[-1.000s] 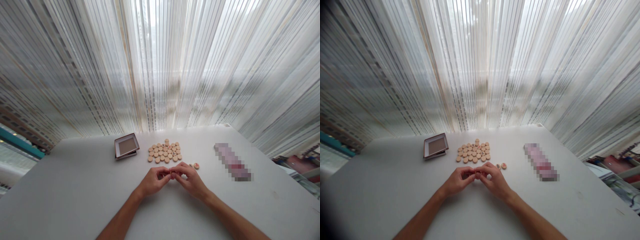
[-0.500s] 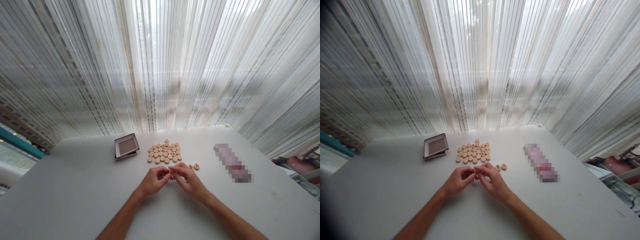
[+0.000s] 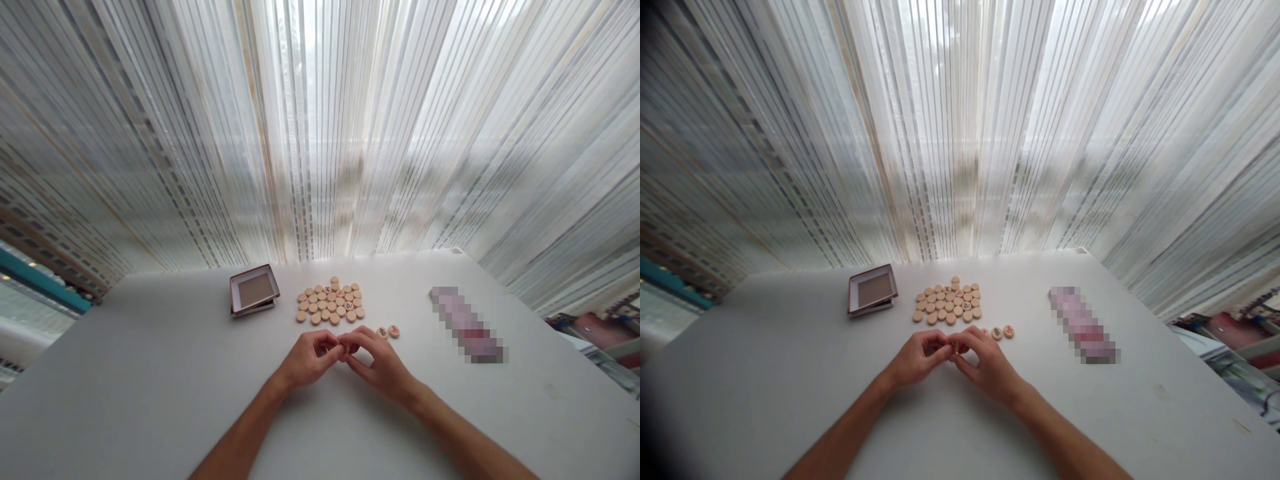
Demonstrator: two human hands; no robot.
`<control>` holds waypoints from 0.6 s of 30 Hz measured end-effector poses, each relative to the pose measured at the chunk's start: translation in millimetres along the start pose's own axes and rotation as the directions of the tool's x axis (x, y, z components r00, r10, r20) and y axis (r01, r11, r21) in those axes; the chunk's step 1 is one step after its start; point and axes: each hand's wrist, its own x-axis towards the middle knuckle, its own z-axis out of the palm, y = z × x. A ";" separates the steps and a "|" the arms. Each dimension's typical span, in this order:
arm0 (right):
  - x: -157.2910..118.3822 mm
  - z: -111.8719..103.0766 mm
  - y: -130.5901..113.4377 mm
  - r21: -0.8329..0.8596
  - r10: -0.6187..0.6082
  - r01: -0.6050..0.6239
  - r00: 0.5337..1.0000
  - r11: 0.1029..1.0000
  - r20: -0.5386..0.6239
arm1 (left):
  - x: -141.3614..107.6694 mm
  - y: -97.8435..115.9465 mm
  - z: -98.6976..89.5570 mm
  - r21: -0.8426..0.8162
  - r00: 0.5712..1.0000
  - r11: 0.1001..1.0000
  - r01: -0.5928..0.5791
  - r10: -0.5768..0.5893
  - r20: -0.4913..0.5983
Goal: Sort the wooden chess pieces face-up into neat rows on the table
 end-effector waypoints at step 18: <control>-2.4 -0.8 5.8 -0.065 -0.010 0.010 1.000 0.998 -0.005 | 0.0 7.3 2.9 -0.096 0.999 0.995 0.037 -0.036 0.014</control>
